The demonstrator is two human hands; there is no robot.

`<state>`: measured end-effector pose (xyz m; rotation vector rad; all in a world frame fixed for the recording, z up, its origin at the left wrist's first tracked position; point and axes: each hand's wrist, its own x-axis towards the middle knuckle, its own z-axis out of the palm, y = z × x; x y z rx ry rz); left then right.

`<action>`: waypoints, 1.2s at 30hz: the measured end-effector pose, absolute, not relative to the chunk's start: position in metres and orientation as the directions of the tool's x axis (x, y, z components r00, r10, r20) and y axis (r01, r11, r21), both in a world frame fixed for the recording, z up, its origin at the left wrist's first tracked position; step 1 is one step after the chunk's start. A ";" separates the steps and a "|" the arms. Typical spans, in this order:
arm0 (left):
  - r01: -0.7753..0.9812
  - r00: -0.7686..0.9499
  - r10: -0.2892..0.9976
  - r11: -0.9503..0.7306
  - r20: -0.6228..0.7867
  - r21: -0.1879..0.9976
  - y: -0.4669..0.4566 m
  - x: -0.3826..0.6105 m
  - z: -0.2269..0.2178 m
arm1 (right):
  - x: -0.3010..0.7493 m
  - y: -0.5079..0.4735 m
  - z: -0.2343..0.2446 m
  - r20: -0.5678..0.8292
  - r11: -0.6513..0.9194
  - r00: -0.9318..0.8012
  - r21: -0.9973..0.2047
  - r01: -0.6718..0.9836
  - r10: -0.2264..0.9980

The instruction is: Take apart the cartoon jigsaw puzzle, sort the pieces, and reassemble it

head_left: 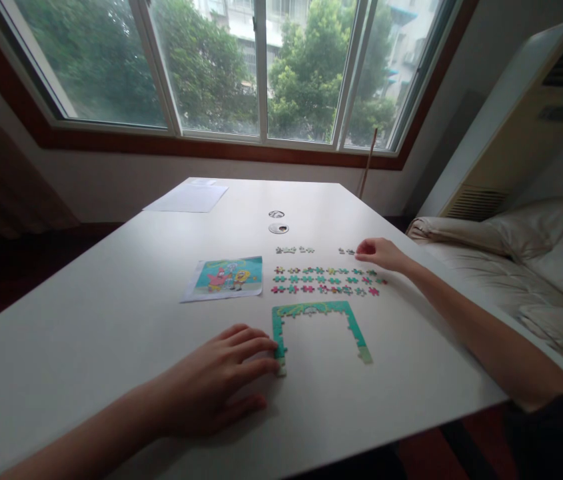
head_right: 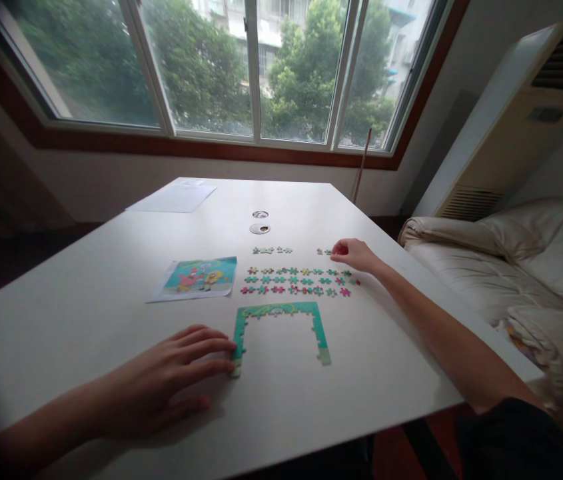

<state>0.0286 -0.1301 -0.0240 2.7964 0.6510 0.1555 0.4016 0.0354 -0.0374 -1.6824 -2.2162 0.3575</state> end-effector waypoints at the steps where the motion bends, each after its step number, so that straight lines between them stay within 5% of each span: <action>1: 0.415 0.896 0.443 -0.867 0.043 0.277 -0.130 0.028 -0.024 | 0.390 0.023 -0.033 0.091 0.322 -0.318 -0.473 0.820 0.944; 4: 0.412 0.898 0.437 -0.871 0.041 0.269 -0.129 0.029 -0.025 | 0.348 -0.024 -0.023 0.004 0.416 -0.549 -0.657 0.629 0.836; 7: 0.417 0.898 0.440 -0.870 0.033 0.263 -0.129 0.031 -0.024 | 0.312 -0.066 -0.020 0.001 0.511 -0.688 -0.670 0.539 0.726; 18: 0.408 0.903 0.429 -0.878 0.032 0.250 -0.128 0.029 -0.028 | 0.300 -0.067 -0.032 0.213 0.742 -0.740 -0.427 0.516 0.638; 25: 0.412 0.899 0.436 -0.873 0.038 0.260 -0.128 0.030 -0.026 | 0.366 0.054 -0.036 0.195 0.448 -0.417 -0.162 0.879 0.888; 36: 0.410 0.898 0.437 -0.870 0.043 0.273 -0.126 0.029 -0.023 | 0.372 0.081 -0.039 0.095 0.313 -0.300 -0.176 0.933 0.949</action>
